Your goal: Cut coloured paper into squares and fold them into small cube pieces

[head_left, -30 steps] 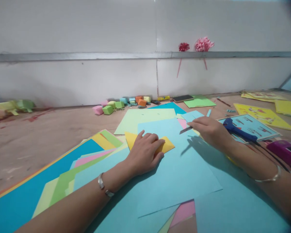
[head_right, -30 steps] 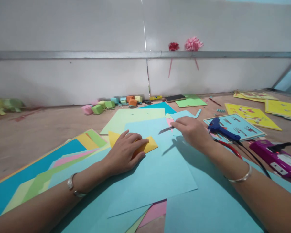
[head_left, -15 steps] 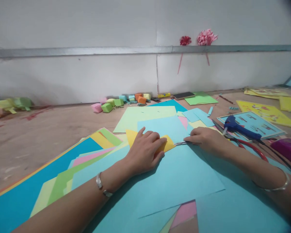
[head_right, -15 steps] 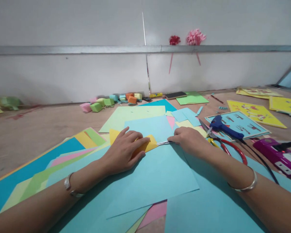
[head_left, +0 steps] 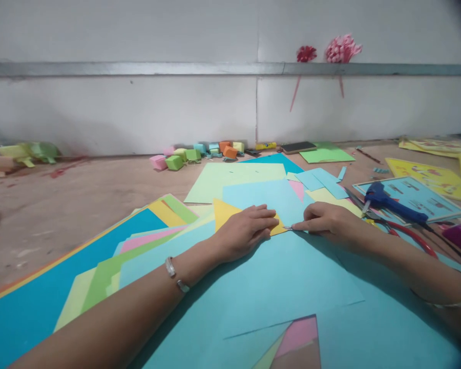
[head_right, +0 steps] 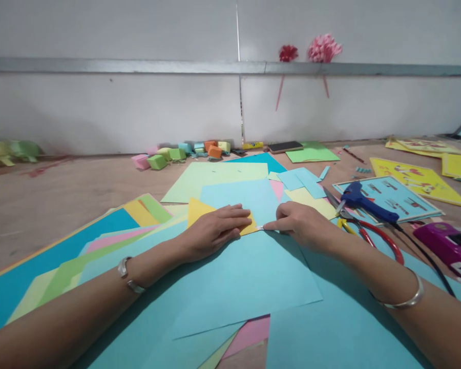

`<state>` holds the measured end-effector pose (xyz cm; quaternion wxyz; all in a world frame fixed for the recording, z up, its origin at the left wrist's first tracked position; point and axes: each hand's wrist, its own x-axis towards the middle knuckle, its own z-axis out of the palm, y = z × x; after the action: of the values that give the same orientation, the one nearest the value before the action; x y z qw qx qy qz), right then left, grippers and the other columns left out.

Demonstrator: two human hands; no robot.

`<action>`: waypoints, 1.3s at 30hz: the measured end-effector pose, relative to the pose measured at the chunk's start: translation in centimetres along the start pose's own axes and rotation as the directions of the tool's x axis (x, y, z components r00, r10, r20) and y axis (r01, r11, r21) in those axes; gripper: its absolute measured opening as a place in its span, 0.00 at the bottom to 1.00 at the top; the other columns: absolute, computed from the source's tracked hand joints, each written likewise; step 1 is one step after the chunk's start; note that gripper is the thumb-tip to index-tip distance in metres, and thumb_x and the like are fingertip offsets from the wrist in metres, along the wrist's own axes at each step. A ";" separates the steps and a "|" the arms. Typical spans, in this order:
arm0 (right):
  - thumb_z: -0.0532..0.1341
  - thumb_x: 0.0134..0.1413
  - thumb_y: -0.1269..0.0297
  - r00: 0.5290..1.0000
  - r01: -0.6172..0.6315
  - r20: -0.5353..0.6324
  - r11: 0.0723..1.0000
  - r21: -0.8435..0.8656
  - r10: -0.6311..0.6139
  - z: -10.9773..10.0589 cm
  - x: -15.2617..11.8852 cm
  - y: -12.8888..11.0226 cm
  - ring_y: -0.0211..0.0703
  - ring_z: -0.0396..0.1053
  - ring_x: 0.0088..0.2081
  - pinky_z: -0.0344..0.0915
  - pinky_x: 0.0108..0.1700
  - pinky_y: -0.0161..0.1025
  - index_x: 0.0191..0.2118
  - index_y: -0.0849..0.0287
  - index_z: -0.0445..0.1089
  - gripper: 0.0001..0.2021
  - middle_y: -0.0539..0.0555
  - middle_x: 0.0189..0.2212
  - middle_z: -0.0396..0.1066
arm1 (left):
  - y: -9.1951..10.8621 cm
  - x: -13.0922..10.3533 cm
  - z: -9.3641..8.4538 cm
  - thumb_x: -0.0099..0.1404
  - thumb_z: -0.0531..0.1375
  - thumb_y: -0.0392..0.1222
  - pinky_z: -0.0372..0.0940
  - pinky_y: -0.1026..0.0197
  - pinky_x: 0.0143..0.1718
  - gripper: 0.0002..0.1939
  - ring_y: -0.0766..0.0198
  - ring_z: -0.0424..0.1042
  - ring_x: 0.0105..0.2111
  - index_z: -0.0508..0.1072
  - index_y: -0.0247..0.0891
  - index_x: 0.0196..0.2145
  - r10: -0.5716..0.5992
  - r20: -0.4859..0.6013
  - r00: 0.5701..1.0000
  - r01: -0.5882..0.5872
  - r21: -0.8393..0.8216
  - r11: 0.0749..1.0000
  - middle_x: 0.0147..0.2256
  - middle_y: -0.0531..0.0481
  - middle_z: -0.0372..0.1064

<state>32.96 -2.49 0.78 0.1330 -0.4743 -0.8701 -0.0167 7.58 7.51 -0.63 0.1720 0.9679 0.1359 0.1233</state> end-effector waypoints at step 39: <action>0.51 0.64 0.50 0.968 -0.243 0.119 0.945 0.217 0.222 0.4 1.4 -3.5 0.41 0.59 0.30 0.57 0.33 0.37 0.33 0.58 0.71 0.20 0.52 0.27 0.63 | 0.6 -0.1 -0.4 0.75 0.42 0.48 0.34 0.37 0.65 0.23 0.52 0.44 0.68 0.57 0.50 0.64 -0.112 0.139 0.984 0.098 0.103 0.990 0.67 0.54 0.48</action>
<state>29.23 -3.18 1.09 0.1473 -0.5553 -0.8094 0.1218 7.47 7.03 -0.07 0.1410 0.9729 0.1796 0.0372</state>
